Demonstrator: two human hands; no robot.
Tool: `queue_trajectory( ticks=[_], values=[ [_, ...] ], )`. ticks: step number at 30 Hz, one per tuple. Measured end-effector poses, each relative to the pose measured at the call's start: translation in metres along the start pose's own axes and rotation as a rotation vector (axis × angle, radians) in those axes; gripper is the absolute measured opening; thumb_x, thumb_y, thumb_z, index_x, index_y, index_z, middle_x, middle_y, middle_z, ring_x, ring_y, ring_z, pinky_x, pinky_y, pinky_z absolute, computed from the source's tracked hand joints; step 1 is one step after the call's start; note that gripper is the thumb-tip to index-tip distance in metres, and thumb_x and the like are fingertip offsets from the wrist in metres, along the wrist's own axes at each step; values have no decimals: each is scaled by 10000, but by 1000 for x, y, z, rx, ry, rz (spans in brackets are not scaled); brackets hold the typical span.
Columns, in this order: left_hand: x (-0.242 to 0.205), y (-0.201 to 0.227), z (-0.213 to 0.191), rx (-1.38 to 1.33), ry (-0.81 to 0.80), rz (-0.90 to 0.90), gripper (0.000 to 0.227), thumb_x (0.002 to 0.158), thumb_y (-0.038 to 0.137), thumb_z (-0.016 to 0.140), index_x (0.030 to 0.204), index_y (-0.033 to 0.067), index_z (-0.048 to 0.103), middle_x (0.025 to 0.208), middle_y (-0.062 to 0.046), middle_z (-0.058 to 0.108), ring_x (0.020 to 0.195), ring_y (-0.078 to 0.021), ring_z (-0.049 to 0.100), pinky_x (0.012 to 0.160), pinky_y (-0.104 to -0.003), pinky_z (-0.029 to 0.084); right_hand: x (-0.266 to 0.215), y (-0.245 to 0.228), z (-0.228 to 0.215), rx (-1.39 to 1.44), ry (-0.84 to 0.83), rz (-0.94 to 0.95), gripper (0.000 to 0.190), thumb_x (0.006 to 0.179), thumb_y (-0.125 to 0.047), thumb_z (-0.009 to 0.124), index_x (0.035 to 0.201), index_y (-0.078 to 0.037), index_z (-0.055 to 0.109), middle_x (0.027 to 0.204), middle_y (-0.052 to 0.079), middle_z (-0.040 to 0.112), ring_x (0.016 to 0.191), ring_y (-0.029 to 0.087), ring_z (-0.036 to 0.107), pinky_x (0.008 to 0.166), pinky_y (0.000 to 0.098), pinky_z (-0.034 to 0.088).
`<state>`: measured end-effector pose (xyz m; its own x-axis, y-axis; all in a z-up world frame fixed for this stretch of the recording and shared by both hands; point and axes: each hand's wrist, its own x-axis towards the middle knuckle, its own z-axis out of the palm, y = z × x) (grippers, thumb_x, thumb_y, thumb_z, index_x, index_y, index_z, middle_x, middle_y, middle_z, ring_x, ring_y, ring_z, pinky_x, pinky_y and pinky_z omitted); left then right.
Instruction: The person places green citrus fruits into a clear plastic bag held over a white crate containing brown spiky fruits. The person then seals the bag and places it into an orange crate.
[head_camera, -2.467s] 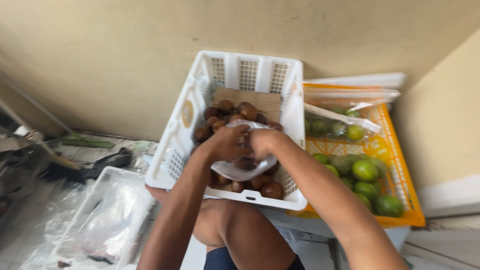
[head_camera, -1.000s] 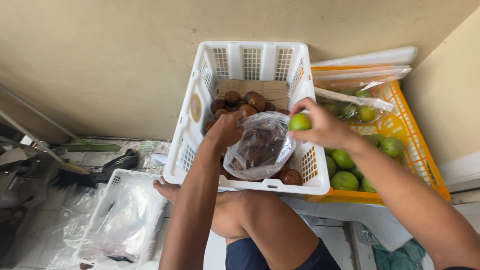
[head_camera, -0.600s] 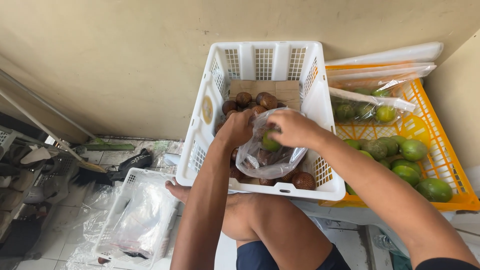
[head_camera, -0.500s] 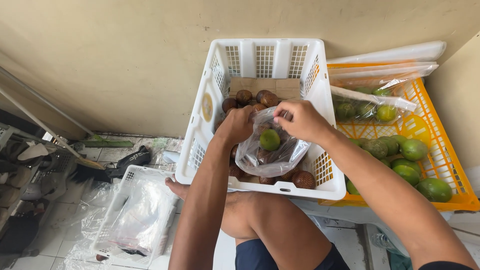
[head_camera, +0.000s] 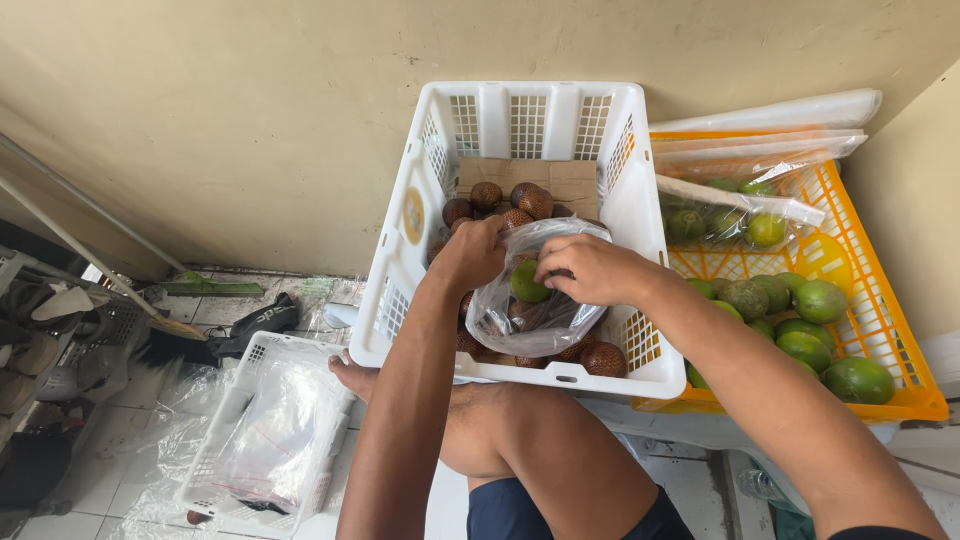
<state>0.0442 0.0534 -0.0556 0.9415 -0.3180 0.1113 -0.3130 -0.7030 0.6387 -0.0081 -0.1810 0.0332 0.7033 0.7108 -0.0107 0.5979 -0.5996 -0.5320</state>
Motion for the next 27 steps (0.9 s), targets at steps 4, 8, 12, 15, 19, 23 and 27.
queue_trajectory(
  ticks=[4, 8, 12, 15, 19, 23, 27],
  values=[
    [1, -6, 5, 16, 13, -3, 250, 901, 119, 625, 1119, 1, 662, 866, -268, 689, 820, -457, 710, 662, -525, 558, -4, -11, -1, 49, 41, 16, 224, 969, -71, 620, 1141, -54, 762, 1127, 148, 758, 1083, 309, 724, 925, 415, 589],
    [-1, -5, 7, 21, 13, -14, 271, 889, 125, 625, 1134, 13, 665, 876, -276, 691, 862, -474, 708, 711, -548, 563, -2, -7, 1, 33, -7, 35, 262, 983, -35, 553, 1166, -36, 741, 1153, 166, 746, 998, 285, 718, 922, 433, 571],
    [-1, -3, 5, 8, 12, -24, 290, 888, 118, 618, 1153, 14, 675, 886, -265, 710, 868, -465, 717, 736, -538, 574, -1, -1, 1, 37, 25, 72, 255, 983, -48, 537, 1148, -58, 731, 1013, 164, 760, 944, 334, 747, 838, 439, 588],
    [-3, 2, 3, 24, 12, -28, 267, 886, 133, 622, 1124, 27, 684, 871, -265, 706, 875, -466, 717, 731, -548, 569, -2, 5, 3, 7, 34, 76, 257, 983, -70, 551, 1174, -65, 723, 1073, 152, 759, 1012, 318, 734, 879, 426, 572],
    [-4, 6, 1, 22, 9, -38, 268, 878, 132, 632, 1116, 20, 688, 877, -270, 706, 891, -470, 716, 744, -548, 568, -4, 10, 6, -10, -11, 114, 257, 976, -99, 581, 1193, -68, 718, 1093, 161, 749, 1048, 338, 720, 904, 453, 567],
    [-4, 1, 3, 30, 6, -37, 284, 885, 146, 627, 1137, 32, 693, 914, -276, 719, 934, -471, 715, 790, -544, 577, -8, 3, 0, 41, 109, 11, 230, 979, -14, 556, 1107, -22, 746, 958, 168, 752, 857, 298, 737, 830, 410, 589],
    [-2, 5, 1, 75, 9, -35, 305, 885, 134, 634, 1154, 7, 700, 927, -263, 732, 945, -451, 726, 809, -526, 579, -15, -5, -13, 145, 564, -289, 173, 923, 32, 677, 1067, -40, 740, 781, 108, 716, 682, 269, 710, 680, 384, 574]
  ],
)
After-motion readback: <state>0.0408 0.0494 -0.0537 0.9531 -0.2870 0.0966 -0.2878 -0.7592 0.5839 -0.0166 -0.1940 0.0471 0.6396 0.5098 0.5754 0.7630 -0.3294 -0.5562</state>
